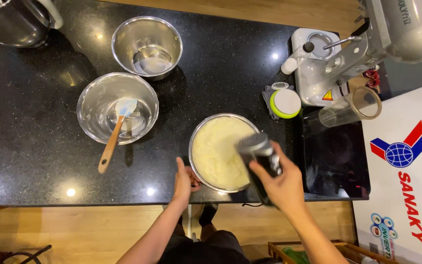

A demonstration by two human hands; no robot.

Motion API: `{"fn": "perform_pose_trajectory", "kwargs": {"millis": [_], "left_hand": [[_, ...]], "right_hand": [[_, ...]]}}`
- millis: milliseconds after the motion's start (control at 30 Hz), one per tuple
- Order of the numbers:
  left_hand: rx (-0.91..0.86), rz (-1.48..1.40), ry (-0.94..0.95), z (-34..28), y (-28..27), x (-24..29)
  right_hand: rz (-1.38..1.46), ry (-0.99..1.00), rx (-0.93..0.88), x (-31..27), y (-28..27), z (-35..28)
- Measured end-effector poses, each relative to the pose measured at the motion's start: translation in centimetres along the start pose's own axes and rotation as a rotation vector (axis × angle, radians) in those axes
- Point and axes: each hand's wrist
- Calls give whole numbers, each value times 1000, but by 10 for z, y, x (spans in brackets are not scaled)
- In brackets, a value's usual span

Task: Using a hand mixer to blend ingredients and folding whipped egg whites into a yolk-based batter.

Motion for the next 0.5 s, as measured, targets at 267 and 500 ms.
{"fn": "perform_pose_trajectory", "kwargs": {"millis": [267, 500], "left_hand": [[94, 378, 488, 89, -4, 80], [-273, 268, 124, 86, -14, 115]], "right_hand": [[-123, 196, -276, -66, 20, 4], [-149, -55, -125, -56, 26, 64]]}}
Point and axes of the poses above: each hand's wrist, its own z-axis towards the middle knuckle, its own y-axis out of the palm, x = y × z, and after that the axes turned 2 degrees about y, right-handed
